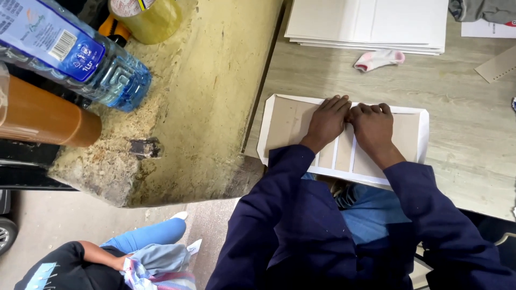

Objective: Manually assembling folders by gluing cardboard strips onto paper and folding the edges.

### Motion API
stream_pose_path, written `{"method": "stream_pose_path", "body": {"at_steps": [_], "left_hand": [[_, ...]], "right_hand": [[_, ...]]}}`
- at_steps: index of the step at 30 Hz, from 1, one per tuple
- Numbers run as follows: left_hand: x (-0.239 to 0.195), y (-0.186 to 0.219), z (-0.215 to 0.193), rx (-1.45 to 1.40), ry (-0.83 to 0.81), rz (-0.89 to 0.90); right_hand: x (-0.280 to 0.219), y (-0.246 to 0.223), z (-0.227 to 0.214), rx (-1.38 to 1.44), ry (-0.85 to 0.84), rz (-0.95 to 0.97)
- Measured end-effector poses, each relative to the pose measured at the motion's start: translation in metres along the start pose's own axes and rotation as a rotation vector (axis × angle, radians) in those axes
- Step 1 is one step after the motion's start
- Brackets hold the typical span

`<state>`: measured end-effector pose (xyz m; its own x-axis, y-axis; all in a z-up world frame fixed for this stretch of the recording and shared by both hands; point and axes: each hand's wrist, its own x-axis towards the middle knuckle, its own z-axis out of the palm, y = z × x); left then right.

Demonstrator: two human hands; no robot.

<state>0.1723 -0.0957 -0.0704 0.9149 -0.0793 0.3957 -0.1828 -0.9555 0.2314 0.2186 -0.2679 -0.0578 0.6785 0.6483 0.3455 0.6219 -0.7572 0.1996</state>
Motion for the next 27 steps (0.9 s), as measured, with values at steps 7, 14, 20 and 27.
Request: {"method": "stream_pose_path", "body": {"at_steps": [7, 14, 20, 27], "left_hand": [[-0.009, 0.002, 0.003, -0.08, 0.172, -0.012], [-0.009, -0.001, 0.012, -0.074, 0.326, 0.024], [-0.006, 0.0, 0.005, 0.059, 0.319, -0.041], [-0.008, 0.0, 0.012, 0.005, 0.263, -0.069]], "right_hand": [[0.025, 0.009, -0.027, 0.264, -0.29, 0.04], [0.0, -0.016, -0.017, 0.083, -0.137, 0.026], [-0.003, -0.02, -0.018, 0.032, -0.081, 0.025], [0.022, 0.004, -0.039, 0.113, -0.336, 0.129]]}}
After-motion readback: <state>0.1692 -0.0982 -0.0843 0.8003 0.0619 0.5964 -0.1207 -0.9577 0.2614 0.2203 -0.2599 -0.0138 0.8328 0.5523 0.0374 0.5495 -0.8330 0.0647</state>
